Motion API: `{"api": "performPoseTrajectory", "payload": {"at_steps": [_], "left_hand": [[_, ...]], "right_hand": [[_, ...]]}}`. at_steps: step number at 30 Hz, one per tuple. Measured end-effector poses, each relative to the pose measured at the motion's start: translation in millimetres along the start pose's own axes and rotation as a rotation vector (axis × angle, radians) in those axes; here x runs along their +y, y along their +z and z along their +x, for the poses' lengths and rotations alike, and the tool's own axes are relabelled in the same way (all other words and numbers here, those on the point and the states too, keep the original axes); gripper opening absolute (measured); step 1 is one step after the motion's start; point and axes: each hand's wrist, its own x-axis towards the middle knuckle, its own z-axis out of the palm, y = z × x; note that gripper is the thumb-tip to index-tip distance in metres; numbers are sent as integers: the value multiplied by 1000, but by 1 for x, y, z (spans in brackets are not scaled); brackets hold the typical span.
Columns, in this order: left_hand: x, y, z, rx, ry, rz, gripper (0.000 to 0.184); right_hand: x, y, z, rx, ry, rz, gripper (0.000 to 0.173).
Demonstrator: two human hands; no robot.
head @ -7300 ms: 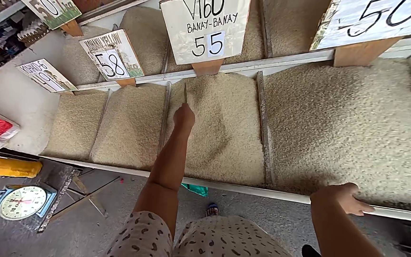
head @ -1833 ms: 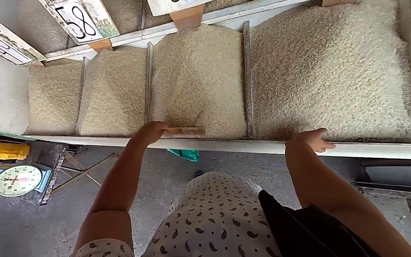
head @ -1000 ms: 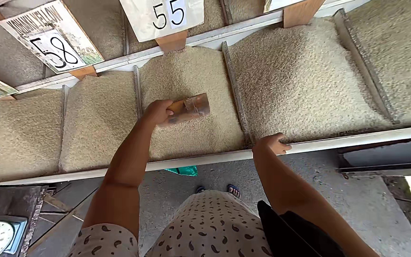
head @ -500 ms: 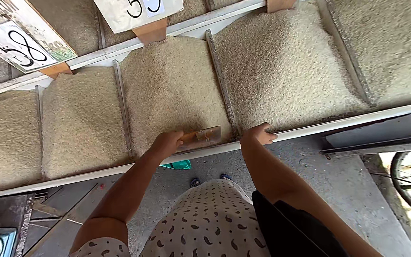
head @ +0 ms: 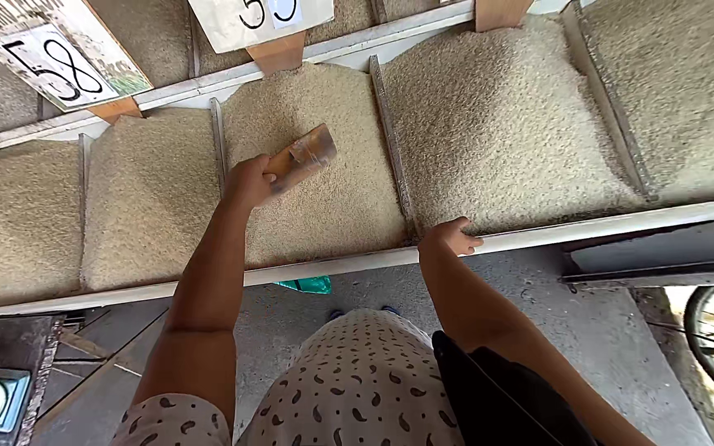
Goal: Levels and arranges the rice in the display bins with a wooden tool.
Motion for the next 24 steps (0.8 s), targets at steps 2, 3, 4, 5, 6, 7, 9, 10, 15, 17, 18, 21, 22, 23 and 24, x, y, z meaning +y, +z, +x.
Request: {"api": "performPoseTrajectory", "payload": {"at_steps": [2, 3, 4, 5, 6, 7, 9, 10, 15, 17, 18, 21, 22, 23, 24], "left_hand": [[9, -23, -4, 86, -6, 1, 24], [15, -26, -11, 95, 32, 9, 23], [20, -22, -20, 70, 88, 29, 22], [24, -12, -31, 21, 156, 51, 21], [25, 3, -42, -49, 216, 81, 19], [25, 21, -53, -123, 264, 99, 17], [20, 59, -71, -234, 309, 116, 14], [19, 76, -78, -290, 303, 124, 16], [35, 109, -83, -351, 239, 156, 23], [29, 107, -70, -337, 219, 141, 24], [24, 102, -59, -329, 206, 135, 23], [13, 64, -23, -270, 170, 120, 20], [12, 49, -12, -232, 154, 123, 20], [12, 33, -4, -182, 136, 123, 20], [14, 17, 1, -123, 113, 115, 21]], "right_hand": [[0, 0, -1, 2, -4, 0, 78], [0, -1, -1, 6, -2, 3, 78], [0, -2, -2, 7, 0, 5, 79], [-1, -3, -3, 4, 2, 8, 79], [-2, -4, -3, -1, 7, 12, 79], [-3, -4, -3, -3, 14, 16, 79], [-4, -2, -2, -3, 26, 22, 78], [-3, -1, 0, -2, 29, 23, 78], [-1, 2, 4, 18, 35, 34, 80], [0, 0, 1, -1, 32, 21, 81], [0, 0, 1, -4, 28, 17, 81], [0, 2, 2, 7, 21, 28, 80], [1, 2, 2, 9, 19, 29, 80], [2, 1, 1, 9, 16, 31, 80], [2, 1, 0, 7, 9, 29, 80]]}}
